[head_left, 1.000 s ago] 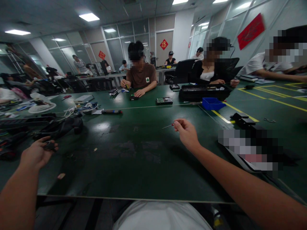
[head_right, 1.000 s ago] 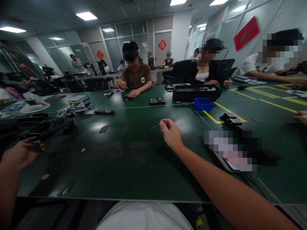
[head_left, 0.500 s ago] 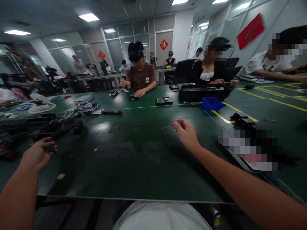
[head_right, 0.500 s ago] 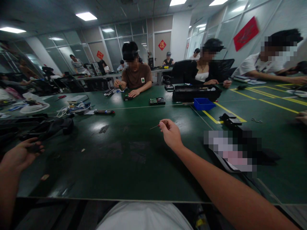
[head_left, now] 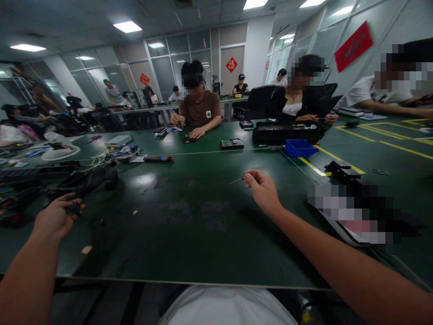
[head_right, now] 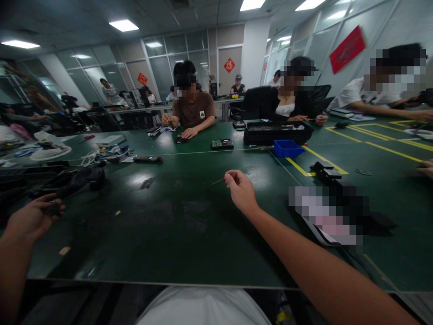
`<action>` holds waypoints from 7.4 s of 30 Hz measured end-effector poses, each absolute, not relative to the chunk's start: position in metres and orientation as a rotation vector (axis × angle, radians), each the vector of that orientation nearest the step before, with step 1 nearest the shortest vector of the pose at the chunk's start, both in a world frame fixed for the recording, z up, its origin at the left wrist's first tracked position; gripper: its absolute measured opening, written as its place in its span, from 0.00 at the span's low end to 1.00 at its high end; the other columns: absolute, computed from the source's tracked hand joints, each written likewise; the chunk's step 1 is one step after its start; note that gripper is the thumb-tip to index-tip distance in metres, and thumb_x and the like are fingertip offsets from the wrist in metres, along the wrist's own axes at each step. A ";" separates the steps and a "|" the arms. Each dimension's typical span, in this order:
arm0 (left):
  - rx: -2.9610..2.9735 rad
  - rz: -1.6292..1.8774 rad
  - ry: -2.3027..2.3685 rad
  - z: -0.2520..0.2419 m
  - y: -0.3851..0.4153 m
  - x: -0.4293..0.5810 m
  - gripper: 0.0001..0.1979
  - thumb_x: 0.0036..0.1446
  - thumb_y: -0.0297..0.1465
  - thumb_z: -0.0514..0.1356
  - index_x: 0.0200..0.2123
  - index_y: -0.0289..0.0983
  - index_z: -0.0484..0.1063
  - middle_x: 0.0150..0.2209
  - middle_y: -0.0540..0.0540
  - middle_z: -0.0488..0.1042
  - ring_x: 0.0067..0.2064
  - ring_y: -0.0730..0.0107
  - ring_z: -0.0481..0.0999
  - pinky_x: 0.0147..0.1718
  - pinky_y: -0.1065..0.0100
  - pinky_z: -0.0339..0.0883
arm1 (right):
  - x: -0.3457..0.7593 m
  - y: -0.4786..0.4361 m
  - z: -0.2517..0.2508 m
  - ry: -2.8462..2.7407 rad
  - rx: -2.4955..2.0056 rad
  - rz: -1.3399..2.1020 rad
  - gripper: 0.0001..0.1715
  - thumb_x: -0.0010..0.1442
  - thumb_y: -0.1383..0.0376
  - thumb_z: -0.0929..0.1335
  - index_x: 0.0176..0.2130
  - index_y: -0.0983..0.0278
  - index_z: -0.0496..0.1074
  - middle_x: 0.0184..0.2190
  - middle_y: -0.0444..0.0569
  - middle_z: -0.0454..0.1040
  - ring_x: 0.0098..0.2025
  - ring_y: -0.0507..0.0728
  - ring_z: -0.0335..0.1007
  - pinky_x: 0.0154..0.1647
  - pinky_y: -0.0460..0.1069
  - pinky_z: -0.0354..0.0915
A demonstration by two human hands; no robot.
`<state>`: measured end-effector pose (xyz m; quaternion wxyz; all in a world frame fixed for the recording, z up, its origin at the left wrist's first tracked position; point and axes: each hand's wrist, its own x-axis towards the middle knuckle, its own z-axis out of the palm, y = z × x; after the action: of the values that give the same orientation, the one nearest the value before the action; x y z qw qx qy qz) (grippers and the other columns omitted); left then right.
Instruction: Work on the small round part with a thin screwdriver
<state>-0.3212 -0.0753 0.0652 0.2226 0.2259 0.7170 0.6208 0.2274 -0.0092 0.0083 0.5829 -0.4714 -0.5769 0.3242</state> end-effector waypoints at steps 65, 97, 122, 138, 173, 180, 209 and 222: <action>2.035 0.937 1.311 -0.004 -0.001 -0.003 0.22 0.58 0.28 0.65 0.56 0.43 0.74 0.55 0.45 0.76 0.58 0.58 0.73 0.63 0.54 0.61 | 0.226 -0.018 0.014 -1.447 -1.013 0.893 0.18 0.60 0.50 0.70 0.38 0.61 0.76 0.36 0.52 0.82 0.39 0.59 0.78 0.46 0.57 0.72; 2.199 0.858 1.336 -0.001 -0.005 -0.001 0.20 0.59 0.30 0.64 0.55 0.42 0.74 0.50 0.45 0.78 0.52 0.58 0.73 0.55 0.56 0.64 | 0.223 -0.024 0.016 -1.729 -1.238 0.620 0.18 0.67 0.52 0.62 0.38 0.60 0.74 0.23 0.44 0.71 0.24 0.55 0.67 0.27 0.50 0.59; 2.268 0.729 1.392 0.006 -0.006 0.006 0.18 0.61 0.31 0.63 0.55 0.44 0.73 0.51 0.44 0.77 0.55 0.54 0.71 0.63 0.43 0.50 | 0.231 0.007 -0.005 -1.046 -1.083 1.054 0.22 0.57 0.44 0.69 0.33 0.59 0.69 0.27 0.48 0.73 0.28 0.56 0.70 0.34 0.55 0.72; 2.326 0.764 1.395 0.007 -0.007 0.005 0.20 0.60 0.31 0.65 0.56 0.43 0.73 0.48 0.46 0.77 0.50 0.58 0.73 0.55 0.54 0.60 | 0.224 -0.008 0.000 -1.356 -1.055 0.804 0.18 0.64 0.50 0.66 0.38 0.61 0.72 0.30 0.48 0.76 0.32 0.56 0.72 0.36 0.53 0.68; 2.338 0.696 1.423 -0.003 -0.002 -0.002 0.21 0.62 0.33 0.63 0.58 0.44 0.71 0.51 0.45 0.75 0.53 0.58 0.72 0.56 0.55 0.61 | 0.222 -0.015 0.003 -1.576 -1.163 0.644 0.15 0.68 0.53 0.62 0.41 0.60 0.70 0.31 0.47 0.77 0.35 0.58 0.74 0.39 0.54 0.66; 2.332 0.679 1.422 -0.005 -0.002 -0.002 0.21 0.62 0.33 0.62 0.58 0.45 0.71 0.50 0.45 0.76 0.52 0.57 0.72 0.56 0.52 0.60 | 0.224 -0.016 0.004 -1.543 -1.140 0.627 0.16 0.69 0.52 0.61 0.41 0.59 0.70 0.33 0.48 0.77 0.37 0.59 0.75 0.39 0.54 0.67; 2.035 0.865 1.451 0.016 -0.009 0.004 0.20 0.63 0.33 0.59 0.58 0.39 0.65 0.51 0.42 0.73 0.50 0.60 0.74 0.52 0.58 0.68 | 0.228 -0.014 0.005 -1.517 -1.198 0.581 0.16 0.67 0.52 0.63 0.47 0.58 0.69 0.38 0.50 0.76 0.38 0.60 0.73 0.41 0.56 0.67; 2.591 0.203 1.437 0.007 0.007 0.030 0.15 0.63 0.41 0.59 0.48 0.40 0.74 0.43 0.40 0.75 0.45 0.54 0.75 0.43 0.59 0.69 | 0.227 -0.014 0.006 -1.539 -1.144 0.564 0.15 0.68 0.53 0.63 0.45 0.58 0.70 0.37 0.49 0.77 0.38 0.59 0.74 0.41 0.55 0.69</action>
<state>0.0298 0.0067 0.0065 0.0857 0.8692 0.4821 0.0683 0.2271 -0.0142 0.0059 0.5408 -0.4816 -0.6475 0.2375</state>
